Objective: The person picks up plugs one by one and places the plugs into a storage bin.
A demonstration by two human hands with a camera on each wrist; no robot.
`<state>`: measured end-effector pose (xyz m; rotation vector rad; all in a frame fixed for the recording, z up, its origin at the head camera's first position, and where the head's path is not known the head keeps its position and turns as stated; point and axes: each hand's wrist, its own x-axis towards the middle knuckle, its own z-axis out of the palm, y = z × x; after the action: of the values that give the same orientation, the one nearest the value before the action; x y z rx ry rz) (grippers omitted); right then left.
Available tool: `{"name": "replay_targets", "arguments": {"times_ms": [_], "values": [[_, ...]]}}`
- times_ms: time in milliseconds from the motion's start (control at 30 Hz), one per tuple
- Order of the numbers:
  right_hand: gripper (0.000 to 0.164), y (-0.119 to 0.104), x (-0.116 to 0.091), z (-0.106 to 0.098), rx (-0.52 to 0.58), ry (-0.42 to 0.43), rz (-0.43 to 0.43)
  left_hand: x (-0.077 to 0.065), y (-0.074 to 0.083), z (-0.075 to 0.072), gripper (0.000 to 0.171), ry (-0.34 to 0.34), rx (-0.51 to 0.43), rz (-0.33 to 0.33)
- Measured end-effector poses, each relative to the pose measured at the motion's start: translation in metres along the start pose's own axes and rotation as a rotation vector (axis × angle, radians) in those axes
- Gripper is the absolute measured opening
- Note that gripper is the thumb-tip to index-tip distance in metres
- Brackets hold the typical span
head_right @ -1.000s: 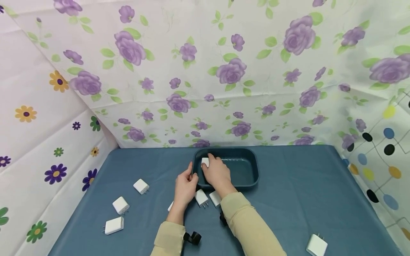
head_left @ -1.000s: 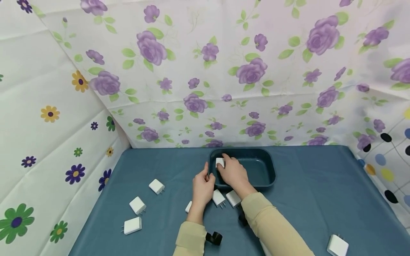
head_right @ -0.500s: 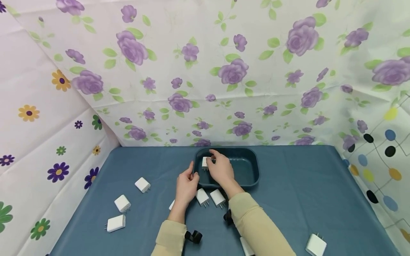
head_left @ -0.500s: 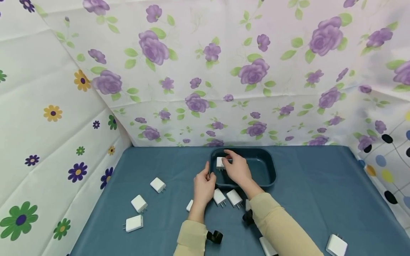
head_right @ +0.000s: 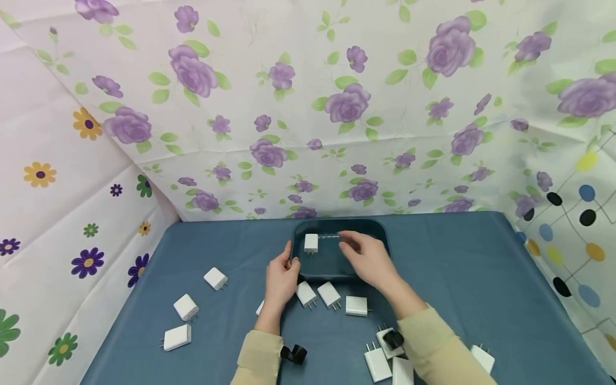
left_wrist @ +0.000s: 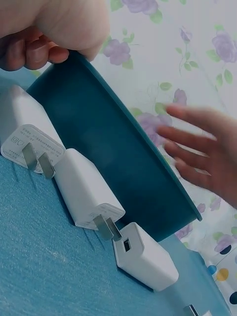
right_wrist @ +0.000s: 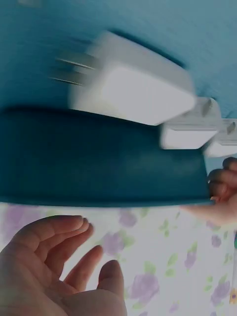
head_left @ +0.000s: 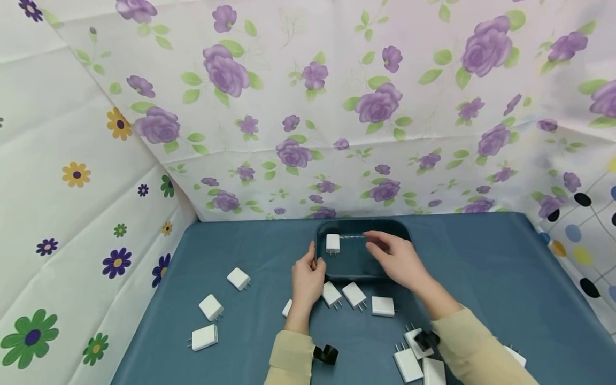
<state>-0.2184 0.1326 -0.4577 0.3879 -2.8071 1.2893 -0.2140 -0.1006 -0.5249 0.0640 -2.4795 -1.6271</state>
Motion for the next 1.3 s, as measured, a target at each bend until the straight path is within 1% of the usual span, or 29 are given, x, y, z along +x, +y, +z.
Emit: {"name": "replay_targets", "arguments": {"times_ms": [67, 167, 333, 433, 600, 800, 867, 1000, 1100, 1167, 1233, 1300], "values": [[0.039, 0.007, -0.015, -0.015, -0.028, 0.001, -0.016, 0.000, 0.000, 0.000, 0.052, -0.002, -0.009, 0.001], [0.039, 0.022, -0.039, -0.037, -0.077, 0.010, -0.013, 0.000, 0.000, 0.000, 0.051, 0.001, -0.015, 0.003], [0.041, 0.051, -0.078, -0.069, -0.169, -0.001, 0.047, -0.002, 0.001, 0.001, 0.051, -0.002, -0.017, 0.012], [0.041, 0.065, -0.098, -0.086, -0.203, -0.033, 0.091, -0.002, 0.000, 0.001, 0.051, -0.003, -0.019, 0.009], [0.044, 0.085, -0.126, -0.107, -0.220, -0.133, 0.174, -0.002, -0.001, 0.001, 0.051, -0.006, -0.019, 0.005], [0.047, 0.106, -0.147, -0.121, -0.236, -0.271, 0.262, 0.000, -0.001, 0.001, 0.051, -0.014, -0.033, 0.004], [0.049, 0.112, -0.152, -0.127, -0.216, -0.334, 0.296, 0.000, -0.002, 0.001, 0.051, -0.010, -0.028, 0.007], [0.054, 0.124, -0.163, -0.138, -0.153, -0.466, 0.323, 0.001, -0.002, 0.002, 0.051, -0.007, -0.025, 0.007], [0.054, 0.133, -0.172, -0.143, -0.109, -0.560, 0.331, 0.001, -0.001, 0.002, 0.051, -0.007, -0.026, 0.003], [0.055, 0.141, -0.178, -0.145, -0.087, -0.620, 0.308, 0.000, -0.001, 0.002, 0.051, -0.006, -0.022, 0.003], [0.052, 0.151, -0.185, -0.145, -0.064, -0.660, 0.230, 0.000, -0.001, 0.001, 0.051, -0.008, -0.023, 0.005], [0.046, 0.160, -0.192, -0.143, -0.065, -0.671, 0.143, -0.001, -0.002, 0.001, 0.051, -0.009, -0.025, 0.005]]}}
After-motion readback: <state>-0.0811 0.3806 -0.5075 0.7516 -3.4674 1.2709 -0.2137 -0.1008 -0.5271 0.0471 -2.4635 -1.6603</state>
